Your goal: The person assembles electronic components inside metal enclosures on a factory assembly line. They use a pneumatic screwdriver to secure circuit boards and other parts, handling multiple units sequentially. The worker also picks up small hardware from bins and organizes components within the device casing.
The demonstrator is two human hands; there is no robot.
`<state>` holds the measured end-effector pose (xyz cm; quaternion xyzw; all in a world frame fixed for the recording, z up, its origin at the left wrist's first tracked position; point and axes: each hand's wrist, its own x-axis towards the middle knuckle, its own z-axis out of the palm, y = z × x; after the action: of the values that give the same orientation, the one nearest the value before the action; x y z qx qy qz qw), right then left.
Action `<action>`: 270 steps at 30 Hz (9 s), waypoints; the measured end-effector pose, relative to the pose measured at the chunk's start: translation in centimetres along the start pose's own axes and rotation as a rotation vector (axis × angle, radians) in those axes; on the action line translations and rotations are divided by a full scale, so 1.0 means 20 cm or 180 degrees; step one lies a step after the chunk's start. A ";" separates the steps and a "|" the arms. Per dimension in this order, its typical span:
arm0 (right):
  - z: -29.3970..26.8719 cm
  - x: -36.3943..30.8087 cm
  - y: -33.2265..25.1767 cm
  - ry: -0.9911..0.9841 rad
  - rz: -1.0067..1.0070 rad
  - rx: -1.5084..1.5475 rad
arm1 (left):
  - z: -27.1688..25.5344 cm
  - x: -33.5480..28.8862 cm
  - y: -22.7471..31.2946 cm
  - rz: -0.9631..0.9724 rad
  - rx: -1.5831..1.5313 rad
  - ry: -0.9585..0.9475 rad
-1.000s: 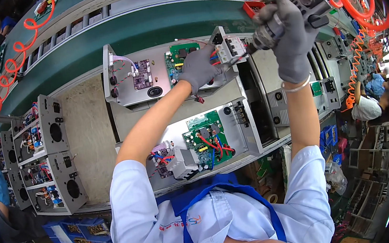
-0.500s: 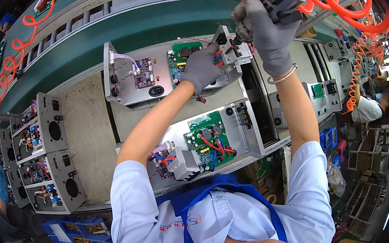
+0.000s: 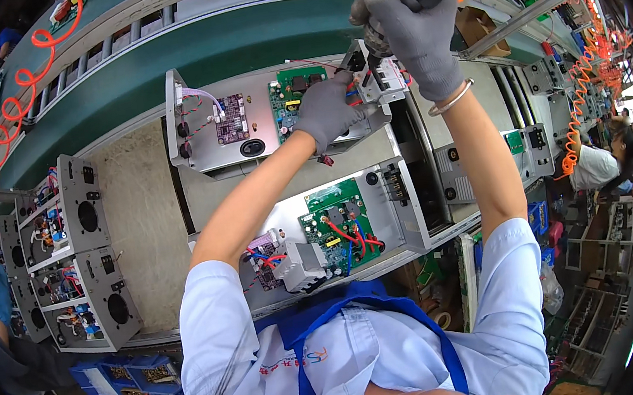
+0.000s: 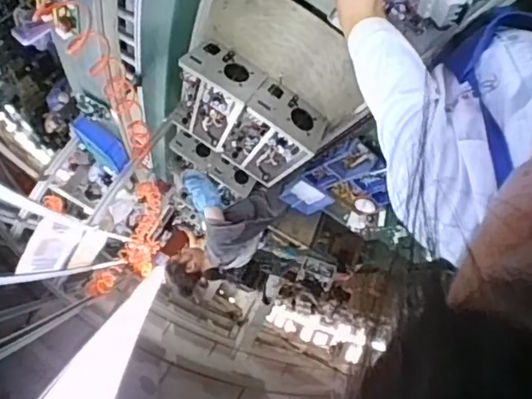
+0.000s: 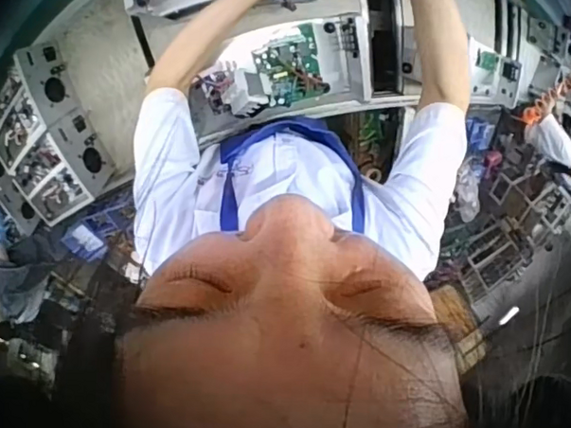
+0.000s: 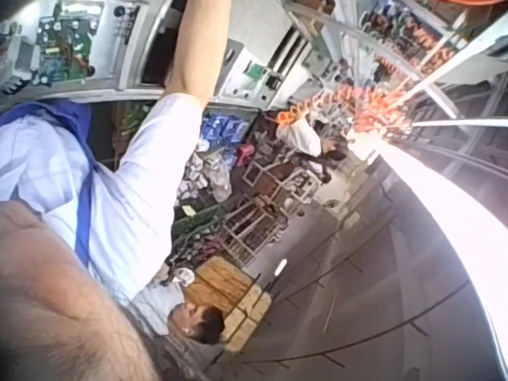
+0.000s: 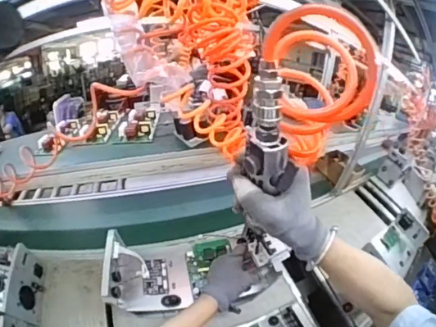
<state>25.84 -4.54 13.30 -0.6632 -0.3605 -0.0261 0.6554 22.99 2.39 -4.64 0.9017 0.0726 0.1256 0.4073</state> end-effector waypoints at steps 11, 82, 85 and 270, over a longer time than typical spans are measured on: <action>-0.38 -0.11 0.22 -0.0809 -0.0182 -0.2468 | -0.07 0.00 -0.06 0.0355 -0.1431 -0.0139; -0.42 -0.14 0.32 -0.1500 0.0636 -0.2713 | -0.17 -0.09 0.02 0.0058 -0.0671 0.0240; -0.41 -0.14 0.31 -0.1512 0.0714 -0.2641 | -0.16 -0.08 0.00 -0.0139 -0.0515 -0.0021; -0.84 -1.94 1.09 -0.1222 0.1929 -0.3310 | -0.50 -1.37 0.12 0.0282 0.0939 -0.0641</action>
<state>15.65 -34.08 -22.61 -0.9606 -0.2080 0.1085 0.1492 -6.15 1.57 -0.97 0.9620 0.0094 0.0404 0.2700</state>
